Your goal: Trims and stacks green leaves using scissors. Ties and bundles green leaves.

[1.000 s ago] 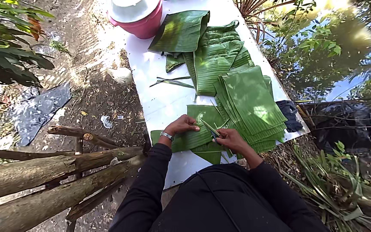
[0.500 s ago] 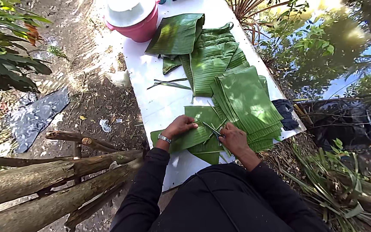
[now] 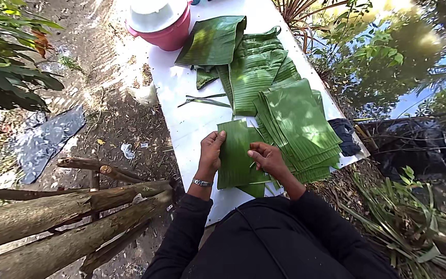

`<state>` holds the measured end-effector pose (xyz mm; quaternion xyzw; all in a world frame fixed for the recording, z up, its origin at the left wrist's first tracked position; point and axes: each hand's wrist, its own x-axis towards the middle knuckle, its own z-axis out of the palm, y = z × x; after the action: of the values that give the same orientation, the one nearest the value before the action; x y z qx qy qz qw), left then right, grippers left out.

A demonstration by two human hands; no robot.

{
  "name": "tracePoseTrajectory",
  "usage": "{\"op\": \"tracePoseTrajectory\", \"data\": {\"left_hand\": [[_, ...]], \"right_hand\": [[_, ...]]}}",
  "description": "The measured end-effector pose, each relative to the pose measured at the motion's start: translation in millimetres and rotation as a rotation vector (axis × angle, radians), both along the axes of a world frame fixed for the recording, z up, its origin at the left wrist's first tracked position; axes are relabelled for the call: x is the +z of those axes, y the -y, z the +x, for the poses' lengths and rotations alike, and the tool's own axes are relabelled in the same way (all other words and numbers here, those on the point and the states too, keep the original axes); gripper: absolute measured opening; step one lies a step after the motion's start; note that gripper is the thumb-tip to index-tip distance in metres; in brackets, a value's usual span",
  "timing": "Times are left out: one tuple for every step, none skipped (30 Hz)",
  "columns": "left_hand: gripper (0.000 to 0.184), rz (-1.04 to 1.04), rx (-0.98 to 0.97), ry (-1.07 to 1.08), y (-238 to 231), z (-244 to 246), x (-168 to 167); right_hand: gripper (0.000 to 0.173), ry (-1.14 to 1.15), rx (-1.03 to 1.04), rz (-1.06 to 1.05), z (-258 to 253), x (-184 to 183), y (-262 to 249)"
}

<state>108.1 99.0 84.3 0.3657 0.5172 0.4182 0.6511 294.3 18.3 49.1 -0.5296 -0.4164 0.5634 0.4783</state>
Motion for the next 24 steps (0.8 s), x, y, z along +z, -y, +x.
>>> {"op": "tracePoseTrajectory", "data": {"left_hand": [[0.017, 0.006, -0.033, 0.003, 2, 1, 0], [0.016, 0.010, -0.072, 0.013, 4, 1, 0], [0.016, 0.006, -0.117, 0.028, 7, -1, -1], [0.019, -0.002, -0.175, 0.042, 9, -4, -2], [0.025, -0.019, -0.234, 0.057, 12, -8, -6], [0.029, -0.045, -0.283, 0.071, 14, -11, -12], [0.033, -0.074, -0.314, 0.088, 16, -13, -17], [0.036, -0.093, -0.325, 0.097, 19, -14, -22], [0.037, -0.101, -0.325, 0.097, 22, -14, -26], [0.038, -0.104, -0.311, 0.077, 25, -13, -30], [0.036, -0.100, -0.287, 0.038, 29, -11, -33], [0.033, -0.090, -0.252, -0.009, 31, -8, -34], [0.031, -0.077, -0.225, -0.052, 33, -5, -34], [0.029, -0.064, -0.212, -0.083, 33, -3, -34], [0.029, -0.054, -0.208, -0.096, 33, -2, -32], [0.030, -0.049, -0.212, -0.097, 33, 0, -30], [0.033, -0.046, -0.226, -0.098, 34, 1, -28], [0.036, -0.045, -0.245, -0.109, 34, 1, -27], [0.040, -0.045, -0.261, -0.130, 34, 2, -27], [0.043, -0.043, -0.266, -0.154, 35, 3, -28], [0.044, -0.039, -0.261, -0.174, 36, 4, -28], [0.044, -0.033, -0.251, -0.195, 37, 6, -29], [0.044, -0.025, -0.245, -0.219, 38, 7, -29], [0.043, -0.017, -0.242, -0.242, 39, 8, -28]], "right_hand": [[0.017, 0.018, -0.016, 0.021, -2, -3, -2], [0.011, 0.032, -0.029, 0.032, -3, -6, -4], [0.010, 0.033, -0.038, 0.030, -2, -8, -4], [0.010, 0.031, -0.041, 0.020, -2, -10, -4], [0.012, 0.025, -0.039, 0.005, 0, -11, -4], [0.014, 0.021, -0.034, -0.010, 2, -12, -4], [0.014, 0.029, -0.024, -0.023, 3, -11, -3], [0.014, 0.058, -0.009, -0.033, 4, -11, -3], [0.014, 0.109, 0.007, -0.038, 5, -11, -3], [0.015, 0.182, 0.026, -0.038, 7, -12, -2], [0.017, 0.276, 0.052, -0.026, 9, -16, -2], [0.018, 0.365, 0.082, 0.000, 11, -21, -2], [0.019, 0.419, 0.103, 0.015, 13, -24, -2], [0.019, 0.436, 0.116, 0.011, 14, -24, -2], [0.018, 0.424, 0.123, -0.010, 14, -22, -2], [0.016, 0.392, 0.125, -0.035, 14, -18, -1], [0.015, 0.363, 0.120, -0.062, 13, -15, 0], [0.014, 0.342, 0.110, -0.081, 12, -13, 0], [0.013, 0.335, 0.102, -0.090, 10, -11, 1], [0.013, 0.339, 0.100, -0.089, 8, -11, 2], [0.014, 0.348, 0.109, -0.081, 7, -11, 2], [0.016, 0.372, 0.126, -0.070, 7, -11, 3], [0.018, 0.407, 0.144, -0.050, 7, -12, 5], [0.021, 0.442, 0.159, -0.020, 7, -13, 6]]}}
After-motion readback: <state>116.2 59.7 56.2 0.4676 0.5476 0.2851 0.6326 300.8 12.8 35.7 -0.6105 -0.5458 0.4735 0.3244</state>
